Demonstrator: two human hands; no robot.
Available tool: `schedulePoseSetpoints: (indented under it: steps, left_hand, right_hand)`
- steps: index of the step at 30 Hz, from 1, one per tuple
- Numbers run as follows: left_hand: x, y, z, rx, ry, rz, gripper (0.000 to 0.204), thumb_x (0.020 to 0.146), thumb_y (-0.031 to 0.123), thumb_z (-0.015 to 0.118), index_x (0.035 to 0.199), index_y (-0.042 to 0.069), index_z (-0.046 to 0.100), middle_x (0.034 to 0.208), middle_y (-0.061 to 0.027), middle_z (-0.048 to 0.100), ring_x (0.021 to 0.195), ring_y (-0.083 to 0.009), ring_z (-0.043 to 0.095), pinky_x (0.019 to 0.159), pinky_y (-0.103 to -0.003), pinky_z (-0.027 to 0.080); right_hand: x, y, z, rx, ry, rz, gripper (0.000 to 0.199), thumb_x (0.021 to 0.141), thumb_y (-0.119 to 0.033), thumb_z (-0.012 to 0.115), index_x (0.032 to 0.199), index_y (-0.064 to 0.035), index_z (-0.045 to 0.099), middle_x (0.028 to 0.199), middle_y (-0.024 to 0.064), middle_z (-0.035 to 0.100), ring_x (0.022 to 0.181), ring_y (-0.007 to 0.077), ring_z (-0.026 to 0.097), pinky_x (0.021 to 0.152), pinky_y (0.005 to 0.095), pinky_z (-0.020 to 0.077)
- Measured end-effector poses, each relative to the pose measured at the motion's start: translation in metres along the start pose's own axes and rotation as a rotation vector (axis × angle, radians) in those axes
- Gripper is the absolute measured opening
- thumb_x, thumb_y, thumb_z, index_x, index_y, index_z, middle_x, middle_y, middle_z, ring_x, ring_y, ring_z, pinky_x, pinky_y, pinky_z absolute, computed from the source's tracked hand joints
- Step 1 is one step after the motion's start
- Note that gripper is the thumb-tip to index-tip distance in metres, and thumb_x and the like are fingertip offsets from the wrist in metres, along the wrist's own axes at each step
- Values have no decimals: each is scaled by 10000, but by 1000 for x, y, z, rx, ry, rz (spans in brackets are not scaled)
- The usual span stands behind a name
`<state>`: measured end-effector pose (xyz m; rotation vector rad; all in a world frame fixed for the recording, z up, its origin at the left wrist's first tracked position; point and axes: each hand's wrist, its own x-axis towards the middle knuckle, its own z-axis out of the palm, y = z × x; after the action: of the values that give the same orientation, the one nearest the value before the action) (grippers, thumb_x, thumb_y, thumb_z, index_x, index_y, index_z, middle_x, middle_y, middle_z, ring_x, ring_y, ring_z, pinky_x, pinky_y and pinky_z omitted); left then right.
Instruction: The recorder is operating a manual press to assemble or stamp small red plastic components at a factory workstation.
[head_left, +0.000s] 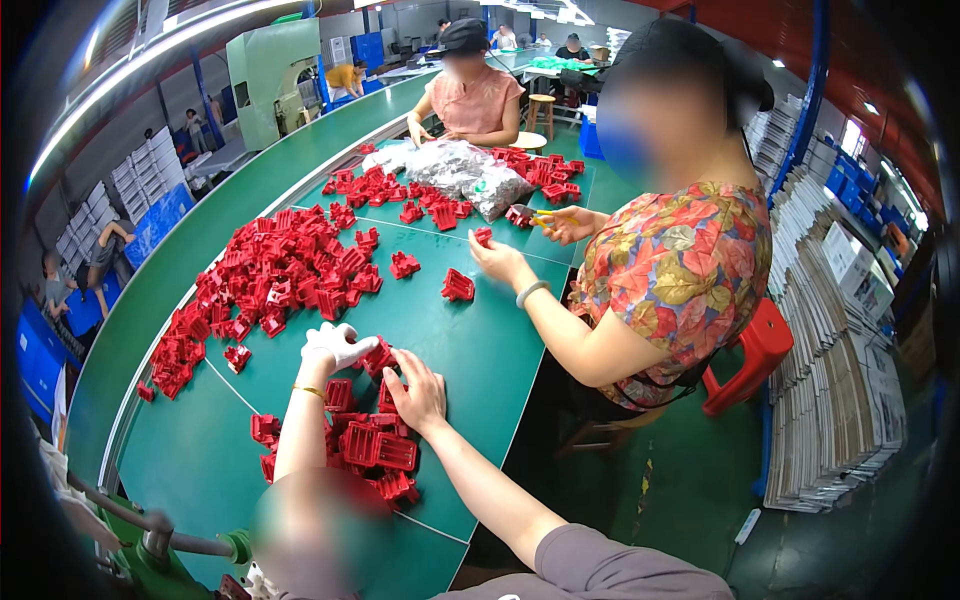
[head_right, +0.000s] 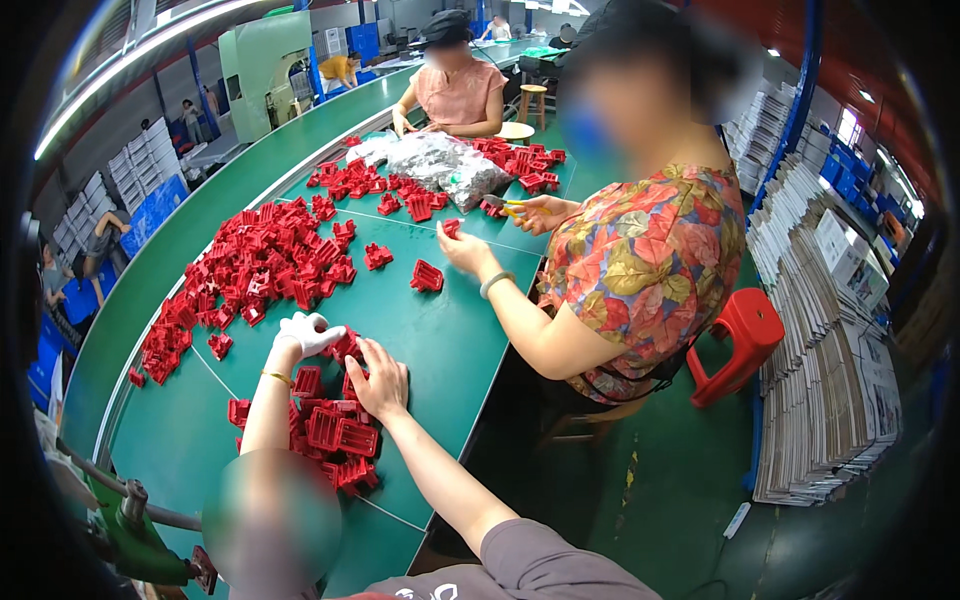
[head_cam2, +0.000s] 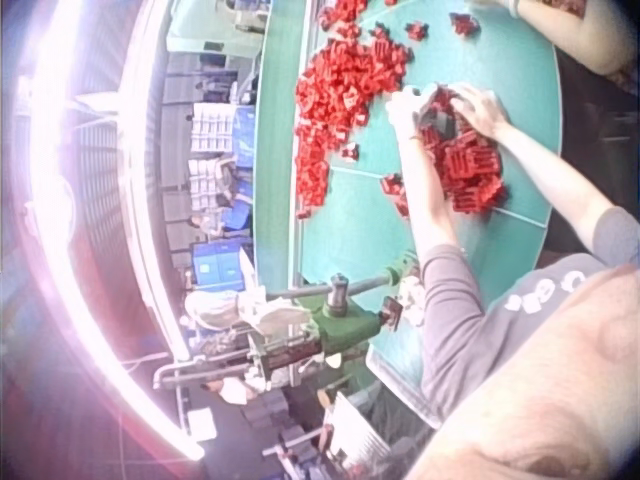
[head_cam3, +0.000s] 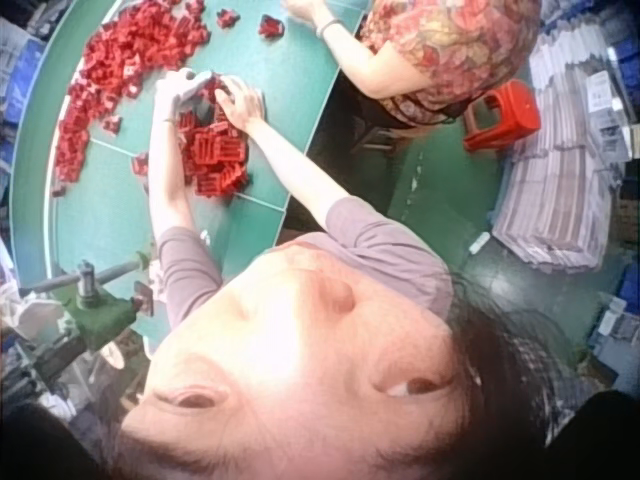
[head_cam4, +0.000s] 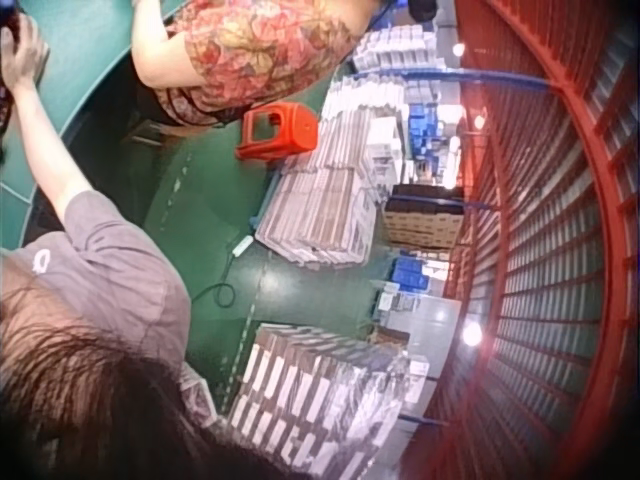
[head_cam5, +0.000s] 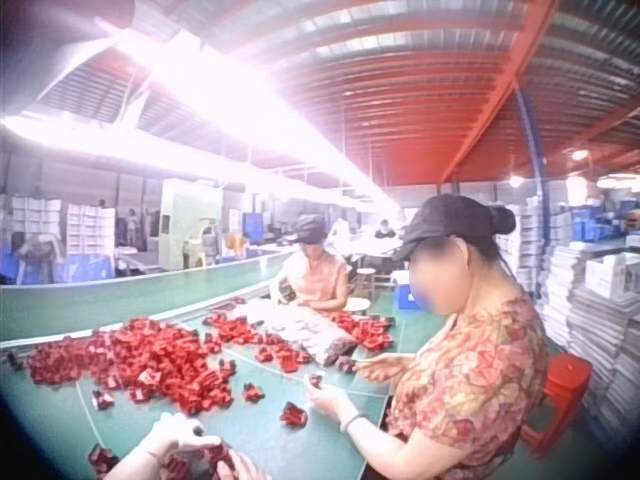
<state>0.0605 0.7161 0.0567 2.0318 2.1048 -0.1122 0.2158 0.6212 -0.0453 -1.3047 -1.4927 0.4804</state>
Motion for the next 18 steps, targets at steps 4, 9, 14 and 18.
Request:
schedulePoseSetpoints:
  steps: [4,9,14,18]
  left_hand:
    - [-24,-3,-10,134,-145,19,824,784,821,460,1248,170,660,1319,-185,579,1225,-401,526,1034,-430,429]
    - [-69,26,-41,162,-301,-120,808,835,760,450,1325,134,593,1448,-121,503,1274,-348,520,1056,-420,416]
    - [-49,18,12,-149,332,441,604,895,586,477,1288,145,601,1306,-157,599,1185,-380,563,1008,-438,454]
    - [-39,35,28,-71,-87,350,481,914,482,484,1162,119,680,1093,-203,681,1011,-407,640,914,-450,506]
  right_hand:
    - [-2,-3,-5,-15,-45,-6,506,966,-488,477,1298,-127,603,1341,92,589,1198,271,571,981,405,386]
    - [-6,-1,-7,78,-65,-18,431,982,-457,473,1226,-157,663,1184,77,687,1102,255,625,962,393,405]
    - [-12,2,5,254,-107,11,434,1006,-425,437,1060,-85,701,1032,189,692,1001,370,634,855,449,480]
    - [-1,30,16,339,232,80,362,1042,-277,442,902,-12,645,885,101,636,866,208,615,821,344,484]
